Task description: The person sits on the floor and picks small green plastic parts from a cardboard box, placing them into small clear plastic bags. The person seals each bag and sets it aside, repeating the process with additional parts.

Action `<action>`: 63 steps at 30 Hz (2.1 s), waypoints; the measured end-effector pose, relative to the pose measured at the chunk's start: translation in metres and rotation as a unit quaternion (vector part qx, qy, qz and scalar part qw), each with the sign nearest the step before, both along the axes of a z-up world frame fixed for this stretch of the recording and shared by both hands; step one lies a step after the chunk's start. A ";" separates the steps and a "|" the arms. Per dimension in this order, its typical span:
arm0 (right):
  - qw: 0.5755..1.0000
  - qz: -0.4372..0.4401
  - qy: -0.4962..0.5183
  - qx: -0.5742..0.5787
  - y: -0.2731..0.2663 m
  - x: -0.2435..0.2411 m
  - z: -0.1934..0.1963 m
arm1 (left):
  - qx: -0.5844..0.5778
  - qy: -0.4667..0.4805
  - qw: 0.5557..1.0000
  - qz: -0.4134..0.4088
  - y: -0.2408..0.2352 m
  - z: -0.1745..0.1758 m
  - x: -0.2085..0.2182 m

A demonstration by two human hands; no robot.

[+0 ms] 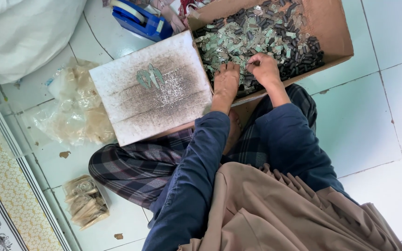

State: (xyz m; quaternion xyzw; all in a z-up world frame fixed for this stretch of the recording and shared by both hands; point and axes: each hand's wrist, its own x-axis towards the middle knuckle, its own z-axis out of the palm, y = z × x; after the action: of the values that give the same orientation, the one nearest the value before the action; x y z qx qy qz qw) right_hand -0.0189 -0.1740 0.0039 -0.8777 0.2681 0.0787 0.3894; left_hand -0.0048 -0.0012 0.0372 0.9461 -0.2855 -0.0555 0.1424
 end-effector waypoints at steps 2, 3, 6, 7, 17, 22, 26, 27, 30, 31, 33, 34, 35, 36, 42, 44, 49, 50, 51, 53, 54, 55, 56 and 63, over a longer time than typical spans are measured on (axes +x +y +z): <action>1.000 -0.017 -0.017 0.012 -0.005 -0.001 -0.003 | 0.000 -0.007 1.000 0.001 -0.002 -0.012 0.000; 0.999 -0.035 -0.033 0.024 -0.008 -0.002 -0.004 | 0.001 -0.012 1.000 0.002 -0.003 -0.018 -0.001; 0.985 -0.076 -0.127 0.093 0.000 -0.005 0.008 | -0.034 -0.024 0.999 0.019 -0.005 -0.017 0.000; 0.985 -0.076 -0.127 0.093 0.003 -0.006 0.015 | -0.034 -0.024 0.999 0.019 -0.006 -0.029 0.004; 0.946 -0.008 -0.208 0.250 0.027 -0.013 0.049 | -0.378 0.219 0.887 0.148 0.008 -0.023 0.021; 0.930 0.010 -0.233 0.284 0.088 -0.002 0.067 | -0.458 0.214 0.838 0.206 0.062 0.042 0.013; 0.918 0.072 -0.275 0.276 0.156 0.016 0.089 | -0.458 0.159 0.822 0.298 0.134 0.057 0.017; 0.914 0.105 -0.298 0.256 0.172 0.022 0.096 | -0.452 0.134 0.822 0.321 0.151 0.058 0.021; 0.937 0.141 -0.244 0.207 0.209 0.044 0.072 | -0.407 0.116 0.846 0.325 0.196 0.049 0.024; 0.935 0.147 -0.244 0.209 0.218 0.052 0.065 | -0.407 0.112 0.844 0.329 0.203 0.047 0.025; 0.949 0.153 -0.225 0.157 0.235 0.066 0.049 | -0.367 0.106 0.863 0.331 0.214 0.042 0.026; 0.949 0.157 -0.225 0.158 0.241 0.069 0.052 | -0.368 0.103 0.861 0.334 0.218 0.043 0.027; 0.951 0.161 -0.226 0.134 0.245 0.070 0.055 | -0.348 0.089 0.874 0.327 0.219 0.043 0.027; 0.954 0.166 -0.226 0.109 0.248 0.072 0.057 | -0.327 0.074 0.886 0.320 0.219 0.043 0.028; 0.955 0.178 -0.211 0.110 0.257 0.073 0.088 | -0.255 0.049 0.905 0.336 0.217 0.032 0.039; 0.957 0.171 -0.207 0.109 0.255 0.070 0.091 | -0.236 0.051 0.911 0.335 0.214 0.030 0.039; 0.956 0.152 -0.226 0.107 0.234 0.059 0.093 | -0.214 0.046 0.920 0.326 0.204 0.036 0.035; 0.948 0.148 -0.258 0.110 0.225 0.055 0.096 | -0.228 0.040 0.919 0.319 0.199 0.038 0.035; 0.939 0.145 -0.290 0.111 0.216 0.051 0.099 | -0.244 0.035 0.917 0.313 0.193 0.040 0.034; 0.939 0.130 -0.299 0.105 0.188 0.044 0.109 | -0.267 0.034 0.919 0.289 0.166 0.056 0.035; 0.937 0.120 -0.310 0.103 0.174 0.040 0.114 | -0.289 0.029 0.918 0.271 0.152 0.064 0.036; 0.938 0.116 -0.310 0.100 0.157 0.036 0.119 | -0.289 0.032 0.919 0.266 0.134 0.069 0.034; 0.949 0.098 -0.283 0.095 0.141 0.032 0.125 | -0.321 0.028 0.924 0.207 0.115 0.075 0.031; 0.978 0.085 -0.190 -0.006 0.013 0.011 0.042 | -0.219 0.136 0.966 0.033 0.003 0.025 0.016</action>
State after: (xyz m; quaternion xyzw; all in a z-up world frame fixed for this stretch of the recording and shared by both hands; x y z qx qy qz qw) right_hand -0.0078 -0.1615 0.0463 -0.8983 0.1142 -0.0581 0.4202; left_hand 0.0115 0.0018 0.0619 0.8842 -0.2369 -0.1152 0.3856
